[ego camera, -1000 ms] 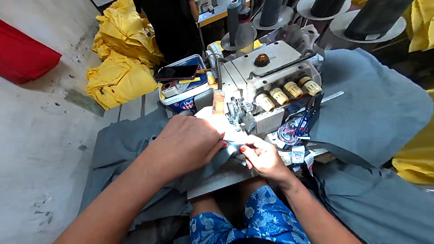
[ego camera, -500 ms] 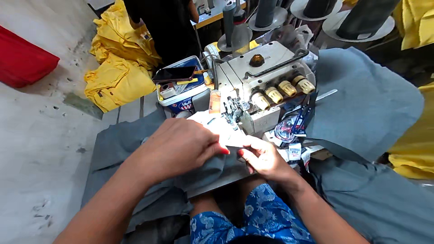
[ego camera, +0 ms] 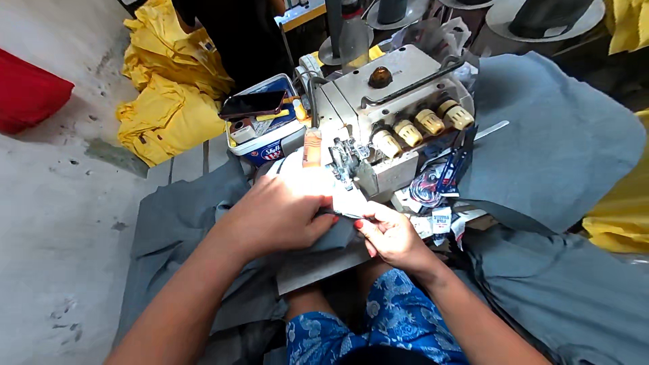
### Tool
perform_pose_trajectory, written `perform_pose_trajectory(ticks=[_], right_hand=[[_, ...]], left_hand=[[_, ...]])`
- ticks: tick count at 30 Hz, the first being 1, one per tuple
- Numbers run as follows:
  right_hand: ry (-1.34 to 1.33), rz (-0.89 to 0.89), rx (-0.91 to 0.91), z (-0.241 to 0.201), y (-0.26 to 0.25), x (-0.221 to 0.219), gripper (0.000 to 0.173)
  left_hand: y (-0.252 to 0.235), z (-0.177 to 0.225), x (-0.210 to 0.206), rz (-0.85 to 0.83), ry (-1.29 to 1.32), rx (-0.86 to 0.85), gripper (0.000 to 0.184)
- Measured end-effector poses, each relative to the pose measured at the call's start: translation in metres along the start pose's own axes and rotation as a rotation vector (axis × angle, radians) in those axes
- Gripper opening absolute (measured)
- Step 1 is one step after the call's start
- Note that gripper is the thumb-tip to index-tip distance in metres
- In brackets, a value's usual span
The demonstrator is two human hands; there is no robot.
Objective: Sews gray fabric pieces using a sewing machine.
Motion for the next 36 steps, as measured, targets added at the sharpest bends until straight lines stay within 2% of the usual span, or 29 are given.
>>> perform_pose_trajectory(ticks=[9,12,14,18,19,21,23,24,25,27,29,30,32,36], right_hand=[[0.023,0.02,-0.034,-0.001,-0.019,-0.004,0.018],[-0.014,0.019,-0.099,-0.002,-0.024,-0.003,0.016],[-0.03,0.025,-0.128,-0.002,-0.024,-0.003,0.017],[-0.064,0.025,-0.129,0.0,-0.022,-0.004,0.017],[-0.067,0.008,-0.128,-0.001,-0.021,-0.004,0.018],[-0.024,-0.043,-0.083,-0.006,-0.016,-0.002,0.025],[0.071,-0.047,0.099,-0.008,-0.004,-0.001,0.028],[0.095,-0.026,0.202,-0.007,0.002,-0.001,0.024],[0.096,-0.002,0.262,-0.006,0.006,-0.002,0.018],[0.08,0.036,0.269,-0.002,0.013,-0.001,0.013],[0.079,0.064,0.236,0.003,0.016,-0.001,0.013],[0.079,0.071,0.226,0.003,0.016,-0.001,0.014],[0.083,0.084,0.217,0.001,0.018,-0.001,0.013],[0.118,0.102,0.214,0.003,0.016,-0.002,0.014]], left_hand=[[-0.022,-0.004,-0.023,-0.078,0.05,0.106,0.028],[-0.02,-0.011,-0.019,-0.109,0.02,0.191,0.036],[-0.015,-0.021,-0.014,-0.039,-0.037,0.21,0.042],[-0.002,-0.032,0.001,-0.069,0.02,0.329,0.042],[0.002,-0.028,0.003,-0.029,0.042,0.296,0.042],[0.011,-0.014,0.0,0.122,0.048,0.115,0.04],[0.017,0.012,-0.002,0.162,0.028,-0.007,0.04],[0.018,0.023,-0.005,0.163,0.013,-0.029,0.039],[0.018,0.03,-0.011,0.165,0.009,-0.043,0.037],[0.017,0.029,-0.026,0.165,-0.016,-0.055,0.036],[0.016,0.022,-0.041,0.113,-0.078,-0.038,0.058],[0.016,0.021,-0.047,0.078,-0.087,-0.019,0.062],[0.015,0.023,-0.056,0.106,-0.126,-0.01,0.053],[0.012,0.027,-0.054,0.102,-0.175,0.032,0.05]])
Point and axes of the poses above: each hand's wrist, its own y-axis away from the middle knuckle, its own x-axis out of the back of the hand, z = x × y, the point moved 2 cm from there along -y, towards the middle knuckle, and after that the axes turned 6 degrees about x, right-handed, at the moved point
